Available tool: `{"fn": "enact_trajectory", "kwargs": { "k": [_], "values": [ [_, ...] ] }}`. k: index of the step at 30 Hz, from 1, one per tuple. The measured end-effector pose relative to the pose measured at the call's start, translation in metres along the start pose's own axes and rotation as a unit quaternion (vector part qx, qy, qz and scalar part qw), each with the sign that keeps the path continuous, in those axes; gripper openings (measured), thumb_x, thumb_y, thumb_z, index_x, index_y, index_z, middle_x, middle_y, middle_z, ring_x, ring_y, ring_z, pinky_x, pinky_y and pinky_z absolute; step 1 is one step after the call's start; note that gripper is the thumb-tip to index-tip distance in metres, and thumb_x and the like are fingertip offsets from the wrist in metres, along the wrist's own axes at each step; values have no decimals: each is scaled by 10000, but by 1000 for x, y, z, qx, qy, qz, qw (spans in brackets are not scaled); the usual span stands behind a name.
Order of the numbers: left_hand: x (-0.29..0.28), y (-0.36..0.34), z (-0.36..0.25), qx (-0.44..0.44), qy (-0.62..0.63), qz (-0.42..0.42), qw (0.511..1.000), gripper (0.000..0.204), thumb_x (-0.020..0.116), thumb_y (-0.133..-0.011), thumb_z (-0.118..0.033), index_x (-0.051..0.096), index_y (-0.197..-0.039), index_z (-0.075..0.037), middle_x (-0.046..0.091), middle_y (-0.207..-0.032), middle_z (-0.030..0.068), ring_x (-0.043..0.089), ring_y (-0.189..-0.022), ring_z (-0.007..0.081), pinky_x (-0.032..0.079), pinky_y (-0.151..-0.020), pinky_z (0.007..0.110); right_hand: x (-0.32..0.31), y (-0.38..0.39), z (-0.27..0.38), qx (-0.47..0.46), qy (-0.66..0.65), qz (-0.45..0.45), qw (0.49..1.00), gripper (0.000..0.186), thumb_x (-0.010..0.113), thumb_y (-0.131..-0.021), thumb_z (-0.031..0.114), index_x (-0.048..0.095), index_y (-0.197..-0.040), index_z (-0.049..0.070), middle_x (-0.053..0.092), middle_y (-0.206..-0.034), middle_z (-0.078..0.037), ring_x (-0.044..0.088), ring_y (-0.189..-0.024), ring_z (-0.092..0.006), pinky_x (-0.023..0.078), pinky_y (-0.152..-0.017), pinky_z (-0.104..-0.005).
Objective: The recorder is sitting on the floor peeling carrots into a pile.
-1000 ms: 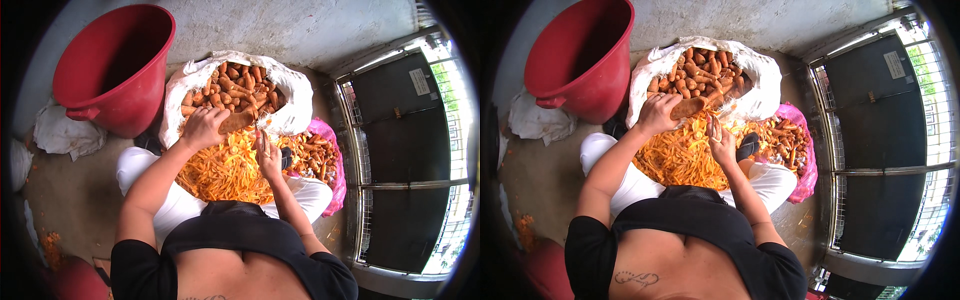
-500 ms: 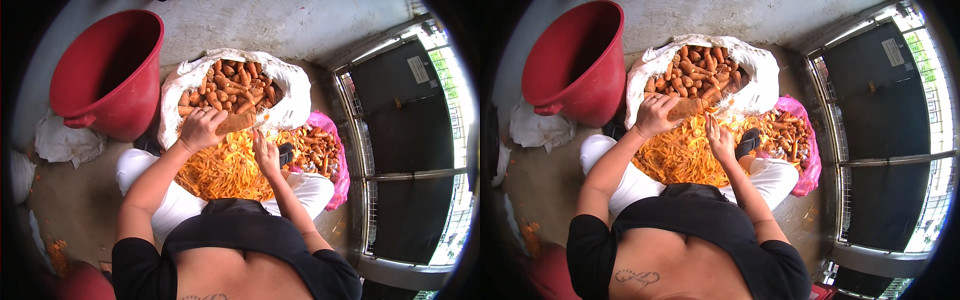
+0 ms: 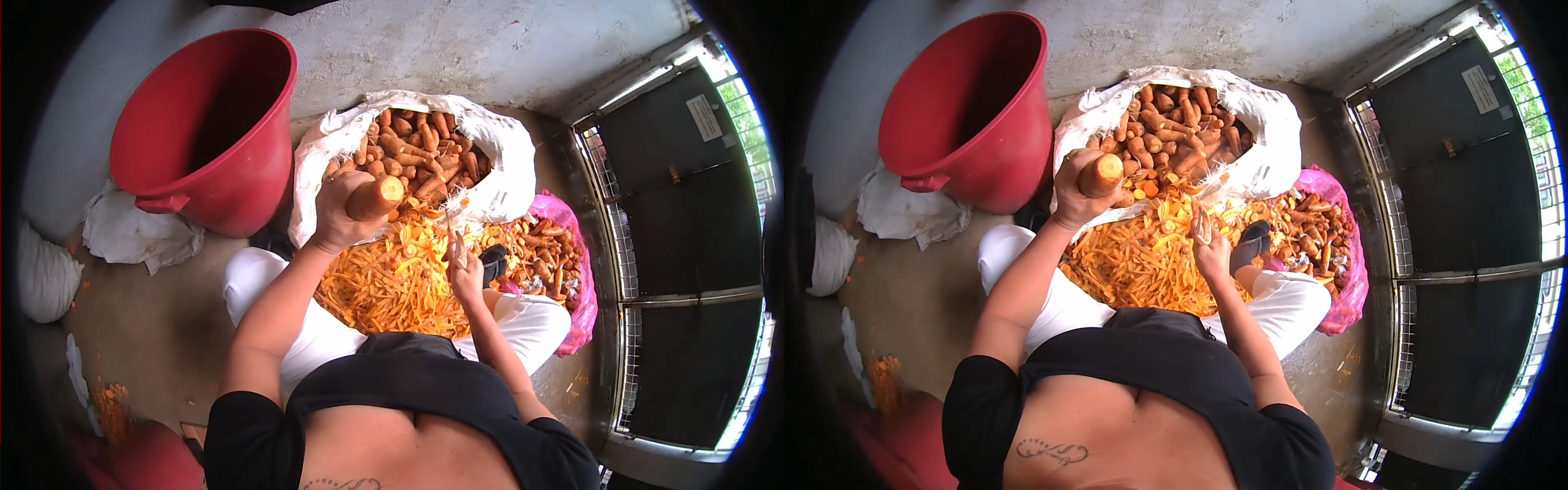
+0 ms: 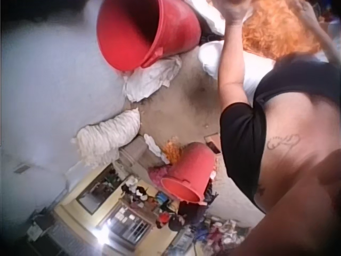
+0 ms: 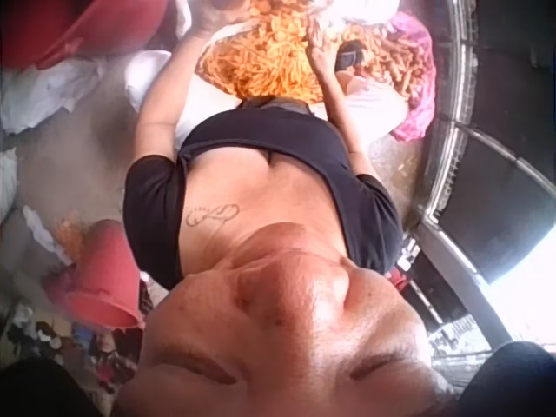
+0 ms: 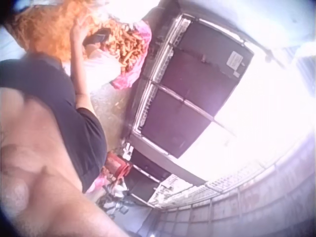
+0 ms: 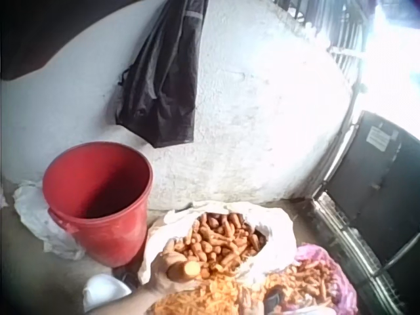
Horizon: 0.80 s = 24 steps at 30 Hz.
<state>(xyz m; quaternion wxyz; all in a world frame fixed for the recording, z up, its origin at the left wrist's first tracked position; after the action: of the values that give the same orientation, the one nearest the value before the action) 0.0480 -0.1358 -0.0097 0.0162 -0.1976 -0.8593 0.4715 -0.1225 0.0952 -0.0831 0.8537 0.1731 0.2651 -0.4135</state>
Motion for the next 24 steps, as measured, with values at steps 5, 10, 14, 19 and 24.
{"fn": "enact_trajectory", "kwargs": {
  "k": [5,10,14,19,24],
  "values": [
    [0,1,0,11,14,0,1000,500,805,-582,-118,557,-1014,-88,622,-890,90,614,-818,305,490,-730,378,-14,11,73,-148,-78,-19,986,361,536,-963,322,613,-784,18,463,-514,37,426,-451,-37,318,-426,-216],
    [5,6,5,-5,12,39,999,520,805,-579,-146,560,-1034,-93,625,-923,84,611,-816,297,491,-735,388,-23,16,106,-283,-29,-27,958,251,570,-938,192,619,-811,-19,511,-556,5,459,-486,-67,366,-459,-236],
    [5,11,8,0,-74,92,993,591,806,-538,-192,570,-1072,-101,623,-949,69,606,-848,272,482,-790,392,-23,26,126,-302,41,-3,952,118,597,-887,89,631,-865,-22,568,-624,-96,528,-530,-128,430,-520,-266],
    [8,10,6,35,-127,105,986,614,793,-523,-212,593,-1094,-104,614,-941,60,598,-871,253,473,-824,386,-20,29,134,-282,35,19,958,178,632,-869,218,641,-895,43,583,-637,-131,581,-564,-278,454,-547,-352],
    [11,8,4,27,-148,122,981,606,791,-525,-213,596,-1088,-102,609,-927,56,596,-873,260,476,-827,387,-18,26,124,-292,62,38,954,239,600,-886,151,642,-1082,21,513,-588,-125,507,-485,-169,436,-516,-281]
  ]
}}
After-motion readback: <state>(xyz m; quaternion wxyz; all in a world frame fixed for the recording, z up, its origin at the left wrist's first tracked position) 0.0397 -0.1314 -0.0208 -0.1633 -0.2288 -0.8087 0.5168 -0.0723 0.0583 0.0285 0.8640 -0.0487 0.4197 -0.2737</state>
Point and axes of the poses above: each hand's wrist, its own y-axis away from the middle knuckle, its own x-axis out of the palm, z = x × y, the point moved 2 cm from there along -y, towards the middle knuckle
